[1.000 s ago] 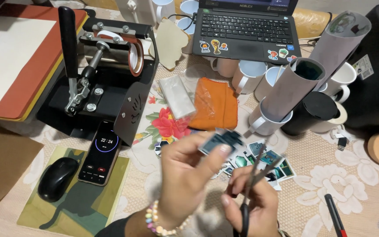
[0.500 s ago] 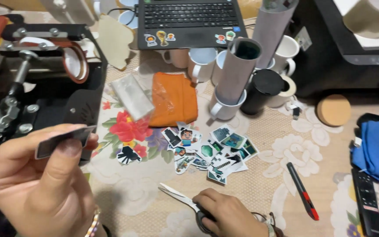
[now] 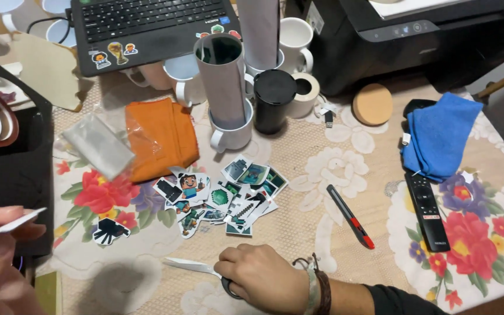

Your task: Cutting out small printed designs or stickers from a sheet using scissors on a workspace.

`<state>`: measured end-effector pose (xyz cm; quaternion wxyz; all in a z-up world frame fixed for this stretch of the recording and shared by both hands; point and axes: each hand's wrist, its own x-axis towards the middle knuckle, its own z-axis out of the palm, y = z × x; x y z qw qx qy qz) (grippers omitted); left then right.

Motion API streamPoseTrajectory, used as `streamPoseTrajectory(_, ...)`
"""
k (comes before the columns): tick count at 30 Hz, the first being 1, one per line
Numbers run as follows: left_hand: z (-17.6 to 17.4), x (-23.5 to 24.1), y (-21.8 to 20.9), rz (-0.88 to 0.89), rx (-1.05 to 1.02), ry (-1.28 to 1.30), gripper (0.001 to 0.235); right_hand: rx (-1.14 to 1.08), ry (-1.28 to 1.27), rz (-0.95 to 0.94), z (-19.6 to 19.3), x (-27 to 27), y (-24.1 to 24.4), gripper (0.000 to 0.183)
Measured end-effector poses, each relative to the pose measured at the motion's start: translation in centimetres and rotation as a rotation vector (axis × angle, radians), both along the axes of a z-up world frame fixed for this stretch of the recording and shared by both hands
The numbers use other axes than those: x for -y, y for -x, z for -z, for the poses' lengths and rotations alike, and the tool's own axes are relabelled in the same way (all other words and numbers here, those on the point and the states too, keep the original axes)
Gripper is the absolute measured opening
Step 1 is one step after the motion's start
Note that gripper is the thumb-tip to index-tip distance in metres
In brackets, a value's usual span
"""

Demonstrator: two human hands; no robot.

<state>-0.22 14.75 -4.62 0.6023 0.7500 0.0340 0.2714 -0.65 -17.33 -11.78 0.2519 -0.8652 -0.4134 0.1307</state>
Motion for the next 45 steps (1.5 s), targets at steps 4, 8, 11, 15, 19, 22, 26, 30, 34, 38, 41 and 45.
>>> streamPoseTrajectory(4, -3.9, 3.2, -1.0, -0.077, -0.245, -0.136, 0.028, -0.045, -0.06, -0.006, -0.3, 0.0, -0.3, 0.032)
streamPoseTrajectory(8, -3.4, 3.5, -1.8, -0.071, -0.34, -0.082, 0.019, -0.097, -0.132, -0.004, -0.8, 0.1, 0.2, 0.033)
streamPoseTrajectory(11, -0.4, 1.6, -0.5, -0.151, -0.448, -0.236, 0.018, -0.118, -0.174, -0.007, 0.2, -0.1, 0.6, 0.042)
streamPoseTrajectory(15, 5.1, -1.1, 2.0, -0.191, -0.565, -0.297, 0.018, -0.043, -0.324, 0.053, 1.2, -0.1, 0.7, 0.041)
streamPoseTrajectory(19, 9.0, -2.0, 3.1, -0.275, -0.563, -0.423, 0.021, -0.054, -0.395, 0.179, 1.7, -0.2, 0.4, 0.033)
streamPoseTrajectory(22, 8.8, -1.5, 2.1, -0.245, -0.522, -0.262, 0.02, -0.064, -0.431, 0.171, 3.1, 0.2, 0.3, 0.035)
streamPoseTrajectory(26, 6.3, -0.1, 0.0, -0.148, -0.616, 0.018, 0.026, -0.05, -0.418, 0.172, 3.6, 0.2, 0.3, 0.035)
streamPoseTrajectory(30, 6.8, 0.0, -1.6, -0.196, -0.501, -0.408, 0.038, -0.052, -0.463, 0.163, 3.1, -0.1, 0.1, 0.031)
streamPoseTrajectory(34, 5.7, 1.4, -2.4, -0.206, -0.293, -0.748, 0.038, -0.149, -0.526, 0.314, 4.0, 0.1, 0.7, 0.034)
streamPoseTrajectory(38, 6.4, 3.4, -4.4, 0.048, -0.259, -0.727, 0.017, -0.159, -0.781, 0.453, 4.0, 0.1, 1.6, 0.056)
streamPoseTrajectory(41, 6.5, 5.2, -6.4, 0.186, -0.368, -0.779, 0.017, -0.161, -1.074, 0.451, 5.3, 0.4, 1.4, 0.072)
streamPoseTrajectory(45, 8.0, 6.2, -9.7, 0.249, -0.413, -0.871, 0.032, -0.108, -1.059, 0.441, 5.9, 0.6, 1.1, 0.076)
